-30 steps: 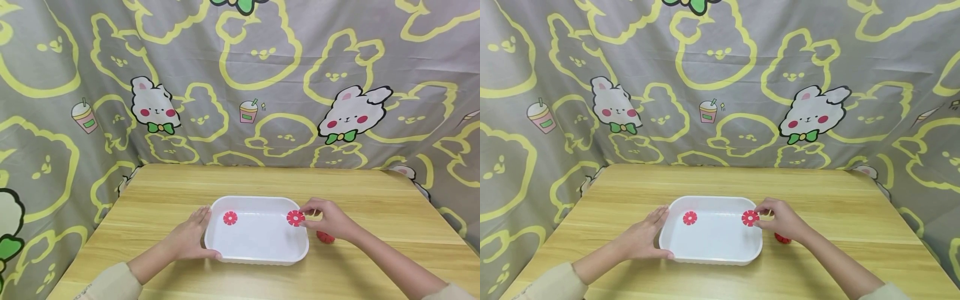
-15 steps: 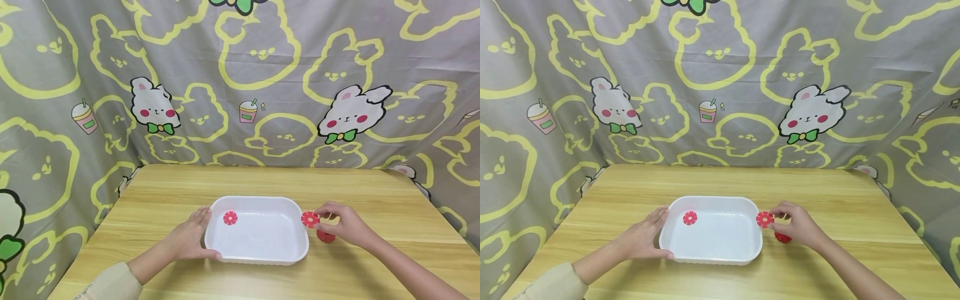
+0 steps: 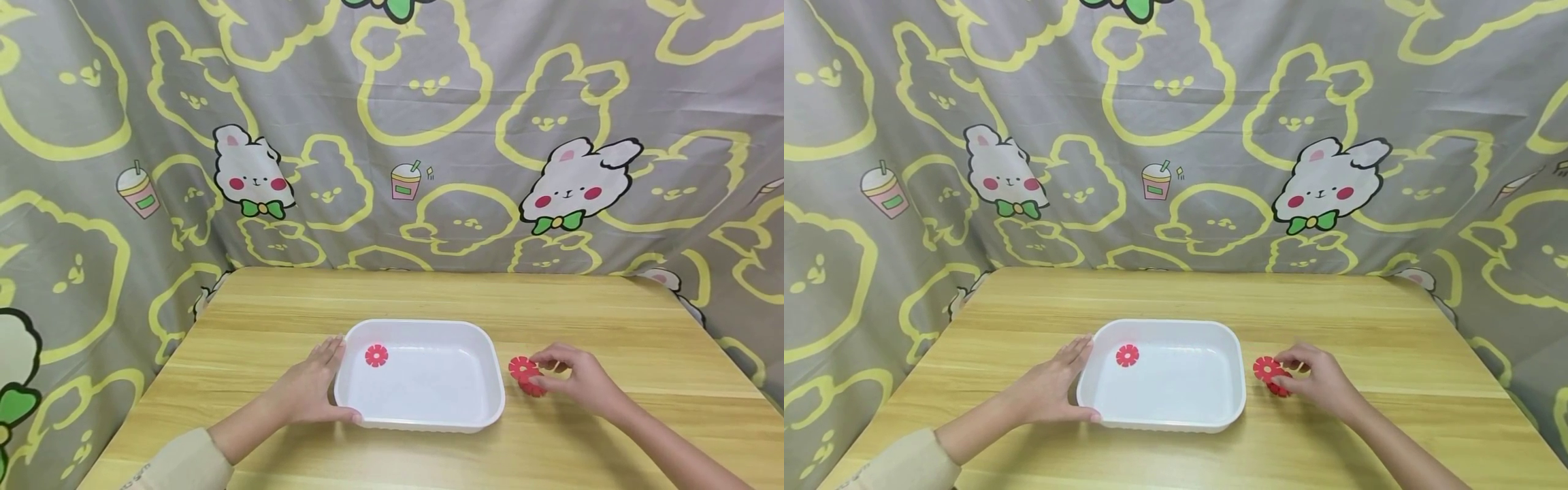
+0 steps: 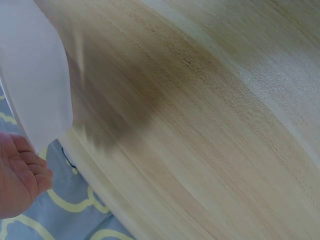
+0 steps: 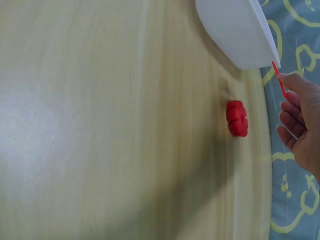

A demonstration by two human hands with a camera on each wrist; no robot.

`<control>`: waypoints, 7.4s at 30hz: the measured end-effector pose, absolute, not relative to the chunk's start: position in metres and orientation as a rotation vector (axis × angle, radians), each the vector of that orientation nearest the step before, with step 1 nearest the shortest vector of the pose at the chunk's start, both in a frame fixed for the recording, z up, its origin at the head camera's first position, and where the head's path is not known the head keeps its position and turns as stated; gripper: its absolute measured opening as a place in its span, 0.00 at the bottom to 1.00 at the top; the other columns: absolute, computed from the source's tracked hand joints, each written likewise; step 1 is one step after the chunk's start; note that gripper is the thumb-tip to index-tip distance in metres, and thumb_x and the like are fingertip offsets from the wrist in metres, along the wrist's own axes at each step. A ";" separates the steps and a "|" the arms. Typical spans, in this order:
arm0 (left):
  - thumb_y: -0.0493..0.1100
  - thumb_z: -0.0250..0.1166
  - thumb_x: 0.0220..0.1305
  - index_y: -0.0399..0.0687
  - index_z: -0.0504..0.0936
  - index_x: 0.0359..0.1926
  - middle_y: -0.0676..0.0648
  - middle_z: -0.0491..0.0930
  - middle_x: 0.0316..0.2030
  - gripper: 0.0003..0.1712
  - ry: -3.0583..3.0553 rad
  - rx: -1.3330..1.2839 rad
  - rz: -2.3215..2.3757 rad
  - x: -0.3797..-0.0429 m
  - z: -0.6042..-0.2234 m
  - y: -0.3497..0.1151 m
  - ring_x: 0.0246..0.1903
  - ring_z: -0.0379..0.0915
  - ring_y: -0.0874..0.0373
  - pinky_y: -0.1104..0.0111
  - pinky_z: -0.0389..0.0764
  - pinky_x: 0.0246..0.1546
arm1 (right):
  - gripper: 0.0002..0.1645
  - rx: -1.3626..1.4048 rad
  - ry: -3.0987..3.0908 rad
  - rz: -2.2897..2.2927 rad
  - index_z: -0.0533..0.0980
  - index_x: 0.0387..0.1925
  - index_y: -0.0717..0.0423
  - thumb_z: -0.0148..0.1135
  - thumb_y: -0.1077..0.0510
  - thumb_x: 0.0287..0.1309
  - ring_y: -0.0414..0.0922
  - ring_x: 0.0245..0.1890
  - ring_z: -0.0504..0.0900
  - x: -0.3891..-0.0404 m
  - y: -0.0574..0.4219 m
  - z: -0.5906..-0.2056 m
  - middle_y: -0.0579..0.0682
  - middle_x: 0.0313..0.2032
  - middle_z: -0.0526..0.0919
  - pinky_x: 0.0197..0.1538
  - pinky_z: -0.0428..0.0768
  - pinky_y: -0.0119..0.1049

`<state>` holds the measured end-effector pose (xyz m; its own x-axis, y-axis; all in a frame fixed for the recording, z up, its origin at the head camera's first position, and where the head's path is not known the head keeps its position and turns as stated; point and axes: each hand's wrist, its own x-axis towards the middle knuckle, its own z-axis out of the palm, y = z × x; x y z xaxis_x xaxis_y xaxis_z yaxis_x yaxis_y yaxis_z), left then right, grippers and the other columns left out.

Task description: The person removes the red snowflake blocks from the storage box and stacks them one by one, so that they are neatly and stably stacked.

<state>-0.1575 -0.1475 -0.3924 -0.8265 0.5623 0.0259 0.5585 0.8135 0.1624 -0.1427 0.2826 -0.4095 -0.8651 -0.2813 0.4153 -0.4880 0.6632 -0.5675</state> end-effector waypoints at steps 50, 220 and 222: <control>0.81 0.56 0.40 0.25 0.58 0.65 0.28 0.58 0.65 0.70 2.963 0.920 0.256 -0.158 -0.394 -0.149 0.66 0.55 0.37 0.52 0.66 0.63 | 0.15 0.329 -2.689 1.168 0.81 0.35 0.64 0.72 0.64 0.41 0.24 0.27 0.73 -0.137 0.307 -0.455 0.40 0.25 0.80 0.29 0.79 0.23; 0.77 0.62 0.38 0.23 0.64 0.61 0.27 0.64 0.62 0.66 3.005 0.964 0.206 -0.154 -0.388 -0.146 0.63 0.60 0.35 0.50 0.69 0.60 | 0.11 0.829 -2.926 1.150 0.81 0.29 0.67 0.71 0.66 0.40 0.36 0.21 0.65 -0.196 0.096 -0.427 0.44 0.16 0.70 0.25 0.66 0.24; 0.77 0.62 0.38 0.23 0.64 0.61 0.27 0.64 0.61 0.66 3.005 0.969 0.207 -0.154 -0.388 -0.146 0.63 0.60 0.35 0.50 0.69 0.60 | 0.11 0.846 -2.921 1.150 0.81 0.29 0.68 0.71 0.66 0.39 0.35 0.21 0.65 -0.194 0.101 -0.425 0.45 0.16 0.71 0.25 0.66 0.24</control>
<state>-0.1542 -0.1457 -0.3885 -0.8122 0.5800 0.0619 0.5830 0.8040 0.1171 -0.1943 0.1009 -0.4254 -0.8588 -0.5051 0.0852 -0.4276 0.6155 -0.6620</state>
